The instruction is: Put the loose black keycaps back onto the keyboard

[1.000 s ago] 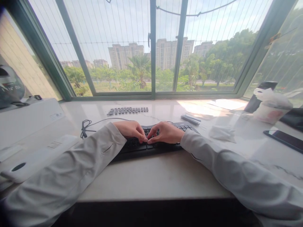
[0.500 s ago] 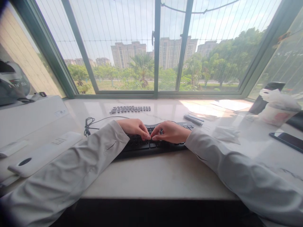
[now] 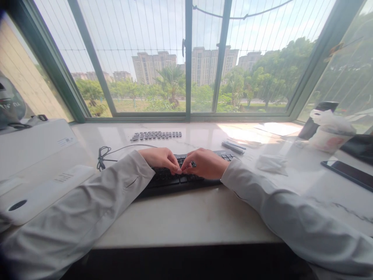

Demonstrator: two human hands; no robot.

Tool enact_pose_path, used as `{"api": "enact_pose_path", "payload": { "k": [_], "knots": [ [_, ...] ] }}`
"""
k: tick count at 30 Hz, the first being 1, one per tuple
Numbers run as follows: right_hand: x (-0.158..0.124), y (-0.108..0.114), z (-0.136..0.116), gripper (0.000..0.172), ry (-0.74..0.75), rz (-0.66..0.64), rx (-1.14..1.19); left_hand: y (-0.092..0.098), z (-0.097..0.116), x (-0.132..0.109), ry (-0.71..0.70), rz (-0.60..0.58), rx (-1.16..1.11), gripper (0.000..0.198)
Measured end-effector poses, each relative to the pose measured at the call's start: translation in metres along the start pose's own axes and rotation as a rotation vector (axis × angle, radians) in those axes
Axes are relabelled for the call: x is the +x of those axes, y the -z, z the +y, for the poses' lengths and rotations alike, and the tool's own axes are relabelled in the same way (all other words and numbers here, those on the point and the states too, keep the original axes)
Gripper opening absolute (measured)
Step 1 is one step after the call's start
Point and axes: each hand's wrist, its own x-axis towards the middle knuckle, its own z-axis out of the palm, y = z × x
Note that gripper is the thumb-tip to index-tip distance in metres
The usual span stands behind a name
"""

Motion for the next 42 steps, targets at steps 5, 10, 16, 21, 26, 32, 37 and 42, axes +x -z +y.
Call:
{"api": "enact_pose_path", "payload": {
  "k": [5,10,16,21,26,32,37,42],
  "knots": [
    [-0.001,0.0,0.0,0.017,0.001,0.018,0.051,-0.001,-0.001,0.002,-0.009,-0.011,0.021,0.041],
    [-0.001,-0.001,0.003,0.022,-0.007,-0.011,0.138,-0.001,-0.007,0.005,-0.024,-0.04,0.003,0.042],
    [0.0,0.0,0.004,0.021,0.04,-0.029,0.044,0.001,-0.008,0.006,-0.02,-0.058,0.01,0.042],
    [-0.002,0.002,0.002,0.02,0.112,-0.014,-0.094,0.001,-0.007,0.005,-0.03,-0.052,0.014,0.045],
    [-0.002,0.003,0.003,0.021,0.104,-0.025,-0.113,0.001,-0.008,0.006,-0.02,-0.032,0.038,0.049],
    [-0.003,0.004,0.003,0.021,0.103,-0.022,-0.115,0.001,-0.009,0.007,-0.033,-0.037,0.044,0.047],
    [-0.003,0.005,0.001,0.02,0.111,-0.022,-0.118,0.001,-0.009,0.007,-0.035,-0.045,0.04,0.043],
    [-0.003,0.006,0.001,0.02,0.111,-0.025,-0.129,0.001,-0.01,0.008,-0.028,-0.033,0.034,0.046]
  ]
}}
